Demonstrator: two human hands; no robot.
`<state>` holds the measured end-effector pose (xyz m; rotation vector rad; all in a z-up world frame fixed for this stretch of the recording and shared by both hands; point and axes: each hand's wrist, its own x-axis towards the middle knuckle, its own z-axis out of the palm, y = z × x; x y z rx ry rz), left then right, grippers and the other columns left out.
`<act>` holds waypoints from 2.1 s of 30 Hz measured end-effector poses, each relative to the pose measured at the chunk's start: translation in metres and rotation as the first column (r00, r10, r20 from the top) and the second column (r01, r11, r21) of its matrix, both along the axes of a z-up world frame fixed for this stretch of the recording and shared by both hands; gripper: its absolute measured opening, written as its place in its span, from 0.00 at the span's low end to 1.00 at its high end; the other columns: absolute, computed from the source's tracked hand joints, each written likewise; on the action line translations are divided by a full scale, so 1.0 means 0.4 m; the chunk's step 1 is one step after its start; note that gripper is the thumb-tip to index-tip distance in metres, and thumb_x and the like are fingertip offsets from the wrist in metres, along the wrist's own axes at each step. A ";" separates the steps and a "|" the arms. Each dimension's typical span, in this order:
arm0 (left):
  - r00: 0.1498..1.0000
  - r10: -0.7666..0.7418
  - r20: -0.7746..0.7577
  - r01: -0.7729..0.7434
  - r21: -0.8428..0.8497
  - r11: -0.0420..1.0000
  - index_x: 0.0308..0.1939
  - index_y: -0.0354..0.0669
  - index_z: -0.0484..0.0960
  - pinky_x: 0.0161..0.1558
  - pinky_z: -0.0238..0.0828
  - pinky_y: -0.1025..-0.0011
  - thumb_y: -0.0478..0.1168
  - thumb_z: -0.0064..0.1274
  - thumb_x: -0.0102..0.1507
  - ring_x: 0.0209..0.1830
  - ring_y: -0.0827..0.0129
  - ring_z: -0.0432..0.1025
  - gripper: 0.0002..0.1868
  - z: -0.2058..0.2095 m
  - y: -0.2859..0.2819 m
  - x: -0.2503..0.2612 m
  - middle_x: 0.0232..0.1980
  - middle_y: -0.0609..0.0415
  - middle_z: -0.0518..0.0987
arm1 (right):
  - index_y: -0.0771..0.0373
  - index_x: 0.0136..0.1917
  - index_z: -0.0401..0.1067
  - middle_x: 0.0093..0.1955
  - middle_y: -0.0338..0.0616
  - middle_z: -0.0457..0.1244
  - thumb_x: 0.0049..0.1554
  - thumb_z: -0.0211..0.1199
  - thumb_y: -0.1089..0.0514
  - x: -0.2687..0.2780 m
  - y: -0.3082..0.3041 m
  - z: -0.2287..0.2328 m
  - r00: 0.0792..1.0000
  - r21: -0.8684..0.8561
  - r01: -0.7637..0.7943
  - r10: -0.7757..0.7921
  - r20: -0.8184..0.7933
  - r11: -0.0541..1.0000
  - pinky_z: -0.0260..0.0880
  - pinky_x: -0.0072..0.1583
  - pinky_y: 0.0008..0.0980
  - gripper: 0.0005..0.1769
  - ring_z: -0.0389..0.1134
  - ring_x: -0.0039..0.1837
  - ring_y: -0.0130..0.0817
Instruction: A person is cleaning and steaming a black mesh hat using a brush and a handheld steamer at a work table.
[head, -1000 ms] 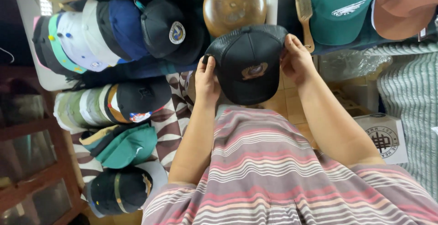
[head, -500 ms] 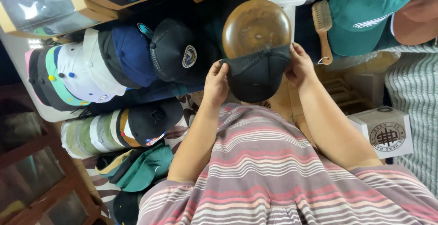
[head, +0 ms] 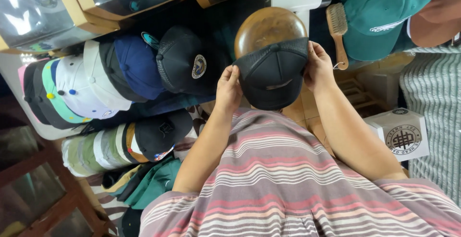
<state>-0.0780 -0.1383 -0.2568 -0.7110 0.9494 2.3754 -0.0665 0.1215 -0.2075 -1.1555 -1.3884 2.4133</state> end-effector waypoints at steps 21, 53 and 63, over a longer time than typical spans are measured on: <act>0.983 0.037 -0.181 -0.004 0.180 0.984 0.48 0.37 0.84 0.52 0.81 0.55 0.55 0.47 0.73 0.45 0.57 0.81 0.24 0.416 0.141 0.270 0.43 0.43 0.83 | 0.64 0.49 0.77 0.38 0.52 0.69 0.66 0.61 0.56 0.278 0.114 0.146 0.984 -0.310 -0.141 0.099 -0.148 0.940 0.80 0.49 0.41 0.10 0.76 0.41 0.45; 0.859 -0.140 -0.492 0.095 -0.116 0.989 0.56 0.33 0.80 0.46 0.82 0.59 0.38 0.52 0.71 0.42 0.63 0.80 0.13 0.352 0.100 0.288 0.42 0.45 0.83 | 0.63 0.49 0.76 0.41 0.47 0.71 0.64 0.56 0.53 0.200 0.236 0.250 0.921 -0.418 -0.345 0.218 -0.322 0.840 0.70 0.61 0.35 0.13 0.75 0.46 0.38; 0.850 -0.100 -0.517 0.045 -0.117 0.992 0.54 0.35 0.79 0.42 0.84 0.55 0.33 0.57 0.67 0.38 0.63 0.82 0.12 0.431 -0.161 0.063 0.41 0.46 0.85 | 0.61 0.60 0.76 0.50 0.46 0.71 0.68 0.51 0.45 -0.167 -0.022 0.319 0.859 -0.313 -0.480 0.367 -0.357 0.819 0.76 0.63 0.39 0.21 0.76 0.55 0.40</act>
